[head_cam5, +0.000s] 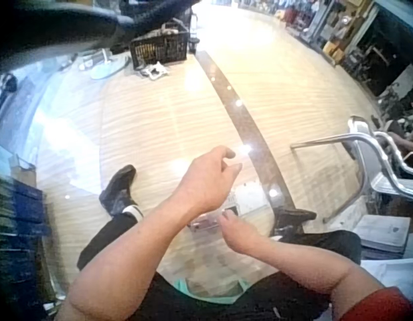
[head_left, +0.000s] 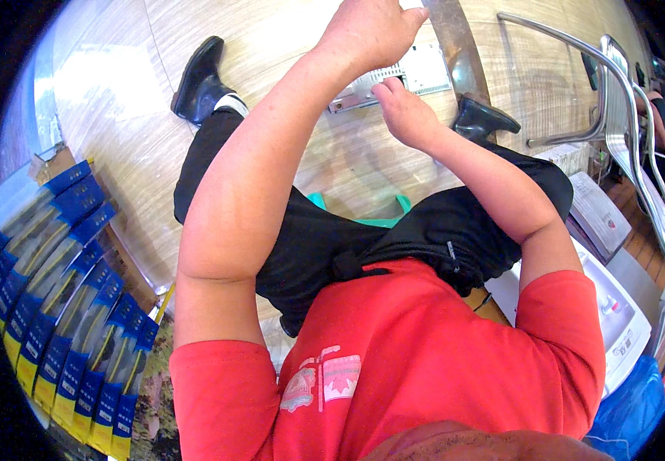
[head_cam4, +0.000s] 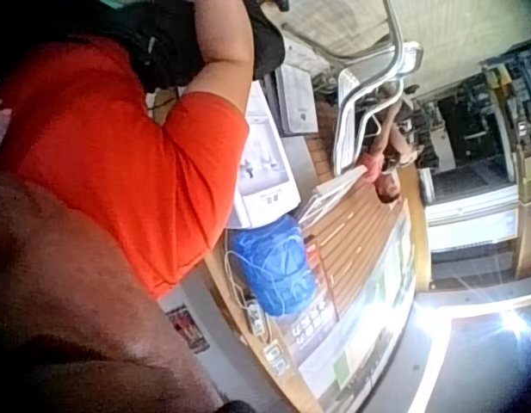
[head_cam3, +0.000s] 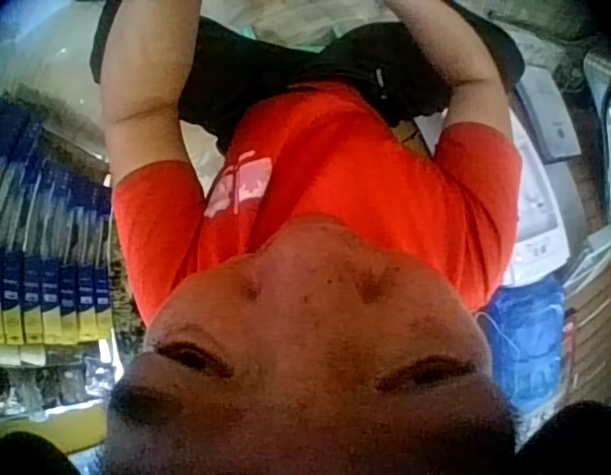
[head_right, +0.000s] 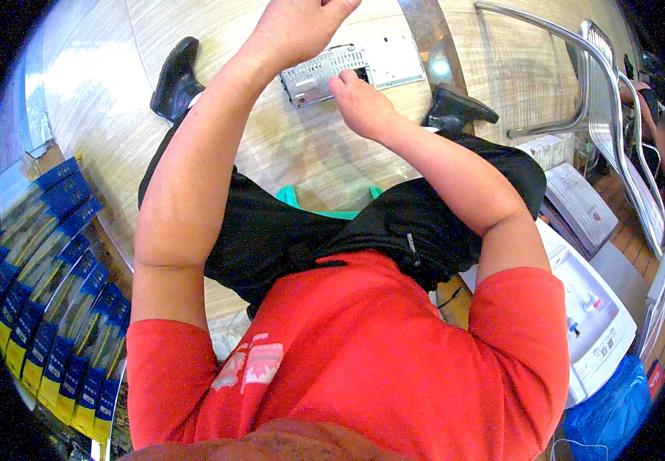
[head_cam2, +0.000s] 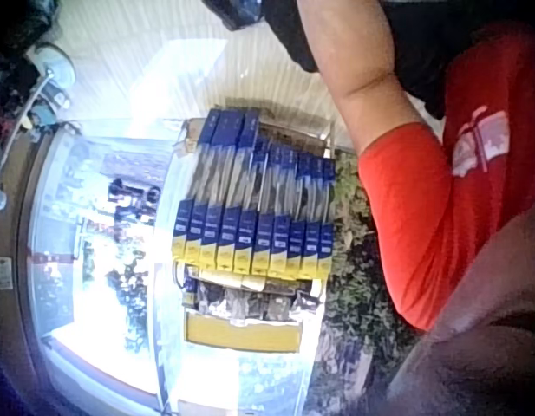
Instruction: The person is repairing a car stereo unit by tightening screws with a screwdriver while sitting on a stool.
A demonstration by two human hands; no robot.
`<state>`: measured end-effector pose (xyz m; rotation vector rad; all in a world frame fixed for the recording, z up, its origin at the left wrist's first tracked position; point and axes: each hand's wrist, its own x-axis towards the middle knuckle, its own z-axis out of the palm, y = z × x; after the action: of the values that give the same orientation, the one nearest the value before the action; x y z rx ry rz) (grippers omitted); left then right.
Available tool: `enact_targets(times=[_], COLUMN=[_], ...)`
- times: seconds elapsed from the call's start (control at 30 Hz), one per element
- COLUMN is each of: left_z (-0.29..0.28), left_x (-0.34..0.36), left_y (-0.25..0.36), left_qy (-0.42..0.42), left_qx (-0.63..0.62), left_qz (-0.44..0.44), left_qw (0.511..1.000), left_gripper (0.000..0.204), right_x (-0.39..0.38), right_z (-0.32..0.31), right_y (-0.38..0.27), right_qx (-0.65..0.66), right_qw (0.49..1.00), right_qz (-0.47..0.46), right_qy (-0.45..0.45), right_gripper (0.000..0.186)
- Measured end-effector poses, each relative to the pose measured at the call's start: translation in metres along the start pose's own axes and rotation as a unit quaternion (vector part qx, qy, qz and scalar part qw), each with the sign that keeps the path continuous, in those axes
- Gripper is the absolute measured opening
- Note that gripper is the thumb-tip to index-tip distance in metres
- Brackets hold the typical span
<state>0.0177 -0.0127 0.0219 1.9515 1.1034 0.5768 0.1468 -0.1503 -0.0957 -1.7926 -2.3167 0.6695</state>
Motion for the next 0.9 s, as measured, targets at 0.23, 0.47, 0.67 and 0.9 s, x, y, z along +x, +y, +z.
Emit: enact_targets(times=[0.23,0.47,0.67,0.9], left_z=[-0.014,-0.002,-0.002,-0.01], left_x=[-0.003,-0.004,-0.005,-0.005], left_y=[0.01,0.003,0.004,0.008], left_qy=[-0.011,0.019,0.014,-0.018], left_qx=[-0.065,-0.012,-0.024,-0.051], left_qz=[-0.037,0.007,-0.007,-0.031], left_qw=[0.997,1.0,1.0,0.998], left_gripper=[0.038,0.035,0.034,0.038], right_x=[0.005,0.001,0.006,0.001], right_z=[-0.009,0.002,-0.006,-0.001], right_y=[-0.001,0.001,0.0,0.001], right_qx=[-0.06,-0.002,-0.05,-0.004], right_qw=[0.994,1.0,0.995,1.0], right_qz=[0.037,-0.007,0.041,0.003], right_qy=[-0.078,0.003,-0.08,-0.026], right_gripper=[0.02,0.019,0.019,0.026])
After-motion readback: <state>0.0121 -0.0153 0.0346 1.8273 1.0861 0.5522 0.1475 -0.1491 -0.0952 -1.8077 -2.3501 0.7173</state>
